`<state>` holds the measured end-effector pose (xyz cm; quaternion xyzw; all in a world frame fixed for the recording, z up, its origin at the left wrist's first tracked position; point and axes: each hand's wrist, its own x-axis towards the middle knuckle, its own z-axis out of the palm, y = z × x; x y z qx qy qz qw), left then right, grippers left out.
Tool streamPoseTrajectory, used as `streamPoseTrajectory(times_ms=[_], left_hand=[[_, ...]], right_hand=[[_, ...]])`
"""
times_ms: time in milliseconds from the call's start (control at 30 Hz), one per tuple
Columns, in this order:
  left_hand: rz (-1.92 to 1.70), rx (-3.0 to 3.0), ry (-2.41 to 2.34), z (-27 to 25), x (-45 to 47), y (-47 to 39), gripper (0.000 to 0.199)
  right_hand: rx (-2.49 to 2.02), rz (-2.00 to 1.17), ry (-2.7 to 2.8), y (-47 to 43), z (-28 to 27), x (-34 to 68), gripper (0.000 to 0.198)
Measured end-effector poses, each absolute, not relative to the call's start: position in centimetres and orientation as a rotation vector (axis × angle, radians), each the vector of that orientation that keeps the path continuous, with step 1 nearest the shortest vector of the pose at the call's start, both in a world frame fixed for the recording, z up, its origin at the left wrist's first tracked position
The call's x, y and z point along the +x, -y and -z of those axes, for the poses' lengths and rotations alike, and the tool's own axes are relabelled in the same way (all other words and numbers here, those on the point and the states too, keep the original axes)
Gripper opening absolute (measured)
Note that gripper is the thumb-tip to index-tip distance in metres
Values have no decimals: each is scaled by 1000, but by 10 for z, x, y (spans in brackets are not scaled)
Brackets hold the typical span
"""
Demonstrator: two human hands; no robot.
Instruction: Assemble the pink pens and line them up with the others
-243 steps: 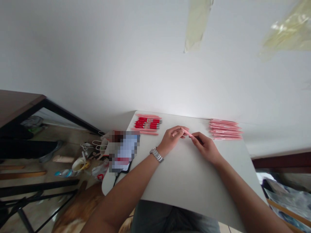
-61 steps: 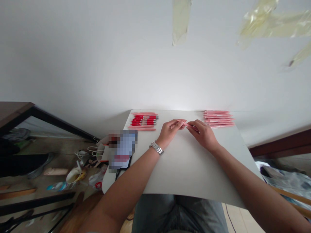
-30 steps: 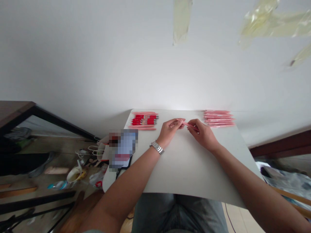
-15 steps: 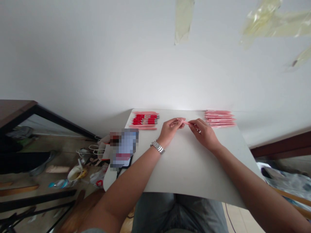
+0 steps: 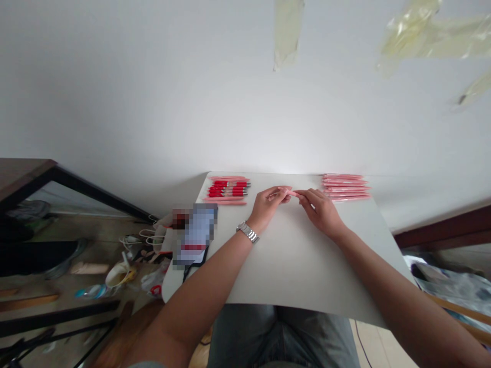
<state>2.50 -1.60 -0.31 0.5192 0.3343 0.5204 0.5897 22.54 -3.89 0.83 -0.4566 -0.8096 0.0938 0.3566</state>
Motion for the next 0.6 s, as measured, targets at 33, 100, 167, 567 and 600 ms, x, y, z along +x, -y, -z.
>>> streamPoseTrajectory(times_ms=[33,100,167,567,600], left_hand=[[-1210,1209,-780,3,25,16,44],[-1207,1210,-783,4,25,16,44],[-1206,1211,-785,4,24,15,44],[-1194,1227,-787,3,24,16,43],[-1193,1224,-787,2,24,16,44]], right_hand=[[-1177,-217,2099,38,-9,226,32],[-1184,-207,2086,38,-8,226,30],[-1196,-241,2066,39,-8,226,27],[-1272,-364,2002,41,0,229,16],[-1281,-363,1995,42,0,228,18]])
